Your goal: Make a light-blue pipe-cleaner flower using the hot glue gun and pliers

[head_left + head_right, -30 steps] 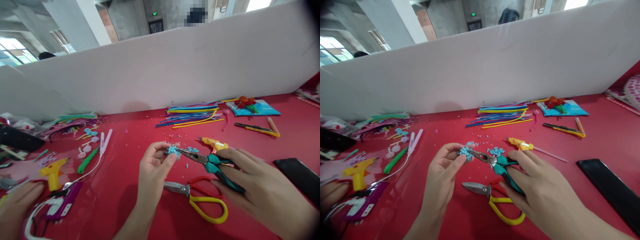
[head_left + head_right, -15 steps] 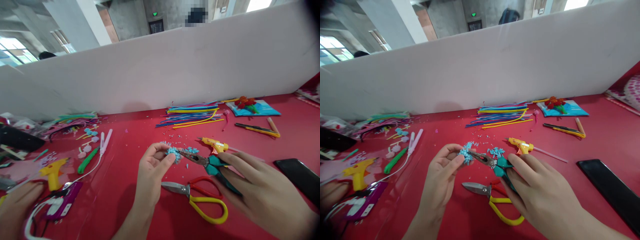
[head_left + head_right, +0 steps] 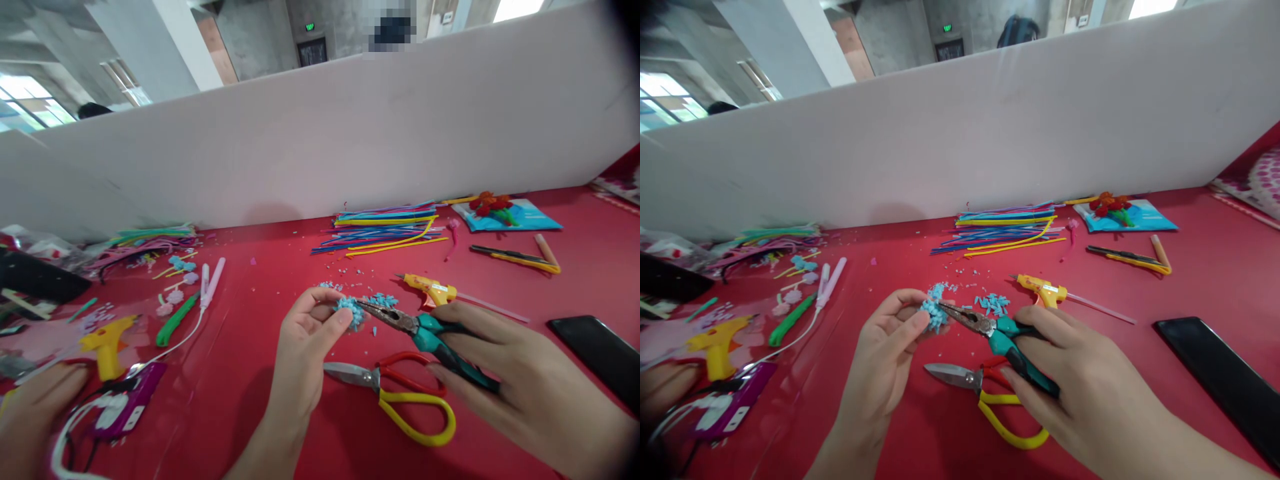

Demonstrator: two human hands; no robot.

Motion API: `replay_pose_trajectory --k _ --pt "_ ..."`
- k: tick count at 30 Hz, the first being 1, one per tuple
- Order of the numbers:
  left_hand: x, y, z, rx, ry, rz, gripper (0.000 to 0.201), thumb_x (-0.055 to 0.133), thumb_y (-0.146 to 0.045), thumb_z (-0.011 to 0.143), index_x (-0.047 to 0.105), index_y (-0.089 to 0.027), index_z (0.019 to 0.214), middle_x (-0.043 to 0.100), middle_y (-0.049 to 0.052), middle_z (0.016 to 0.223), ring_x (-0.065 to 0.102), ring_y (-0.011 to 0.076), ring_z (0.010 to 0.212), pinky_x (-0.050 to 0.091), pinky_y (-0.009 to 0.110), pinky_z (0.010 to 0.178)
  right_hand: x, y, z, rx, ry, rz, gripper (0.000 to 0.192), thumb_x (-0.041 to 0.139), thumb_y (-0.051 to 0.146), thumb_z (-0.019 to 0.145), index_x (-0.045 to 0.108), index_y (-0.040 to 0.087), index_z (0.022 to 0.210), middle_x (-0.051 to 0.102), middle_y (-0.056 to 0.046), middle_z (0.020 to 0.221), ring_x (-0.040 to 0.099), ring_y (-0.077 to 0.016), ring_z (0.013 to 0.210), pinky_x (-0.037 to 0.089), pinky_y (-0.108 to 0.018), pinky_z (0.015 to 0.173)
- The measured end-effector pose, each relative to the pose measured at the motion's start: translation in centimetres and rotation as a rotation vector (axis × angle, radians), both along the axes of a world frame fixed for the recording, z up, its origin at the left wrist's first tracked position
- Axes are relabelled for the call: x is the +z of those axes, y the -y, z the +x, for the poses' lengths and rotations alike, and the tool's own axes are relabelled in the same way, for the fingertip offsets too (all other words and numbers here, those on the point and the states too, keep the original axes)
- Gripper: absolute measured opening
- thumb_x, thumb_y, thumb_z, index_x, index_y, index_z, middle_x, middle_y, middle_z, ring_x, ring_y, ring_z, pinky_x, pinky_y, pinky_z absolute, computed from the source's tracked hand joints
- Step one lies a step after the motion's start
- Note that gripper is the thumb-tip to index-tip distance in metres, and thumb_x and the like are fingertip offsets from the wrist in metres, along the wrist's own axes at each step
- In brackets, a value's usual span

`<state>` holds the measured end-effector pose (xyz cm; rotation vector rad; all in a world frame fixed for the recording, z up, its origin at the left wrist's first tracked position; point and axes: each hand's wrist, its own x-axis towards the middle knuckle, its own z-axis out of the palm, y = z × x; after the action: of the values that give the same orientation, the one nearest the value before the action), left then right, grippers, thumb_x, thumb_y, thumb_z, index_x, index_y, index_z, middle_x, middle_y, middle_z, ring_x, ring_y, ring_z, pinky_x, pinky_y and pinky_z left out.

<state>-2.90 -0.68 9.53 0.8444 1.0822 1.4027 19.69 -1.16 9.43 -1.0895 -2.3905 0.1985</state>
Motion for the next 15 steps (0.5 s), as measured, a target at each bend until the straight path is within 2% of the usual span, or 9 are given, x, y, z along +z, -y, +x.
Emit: replay_pose_trajectory --k 5,8,12,15 --pt "-0.1 -0.1 0.1 -0.003 0.001 0.004 0.016 0.071 -0.02 0.076 0.061 -0.016 0.087 0.072 0.001 0.071 0.071 0.0156 0.065 0.057 0.027 0.069 -0.6 0.2 -0.4 -0.016 0.178 0.315 0.024 0.046 0.02 0.091 0.069 0.019 0.086 0.068 -0.009 0.091 0.064 -0.0268 0.087 0.054 -0.04 0.069" --pt "0.1 -0.2 0.2 -0.003 0.028 -0.018 0.017 0.072 -0.022 0.075 0.06 -0.016 0.085 0.07 0.001 0.068 0.071 0.0165 0.064 0.057 0.026 0.066 -0.9 0.3 -0.4 -0.024 0.265 0.426 0.03 0.04 0.018 0.092 0.07 0.017 0.087 0.069 -0.01 0.095 0.064 -0.0275 0.087 0.051 -0.041 0.07" --pt "0.3 -0.3 0.2 -0.018 0.071 -0.049 0.018 0.073 -0.023 0.074 0.059 -0.016 0.083 0.069 0.0 0.066 0.071 0.0168 0.063 0.056 0.023 0.06 -1.1 0.4 0.1 -0.036 0.337 0.599 0.025 0.043 0.015 0.09 0.068 0.016 0.088 0.069 -0.012 0.104 0.062 -0.0274 0.083 0.047 -0.039 0.065" --pt "0.2 -0.3 0.2 -0.037 0.088 -0.07 0.017 0.071 -0.023 0.076 0.058 -0.016 0.083 0.069 0.0 0.067 0.071 0.0165 0.064 0.057 0.023 0.06 -0.9 0.4 0.2 -0.04 0.369 0.639 0.028 0.04 0.015 0.091 0.068 0.017 0.088 0.069 -0.012 0.106 0.062 -0.0274 0.082 0.045 -0.038 0.062"
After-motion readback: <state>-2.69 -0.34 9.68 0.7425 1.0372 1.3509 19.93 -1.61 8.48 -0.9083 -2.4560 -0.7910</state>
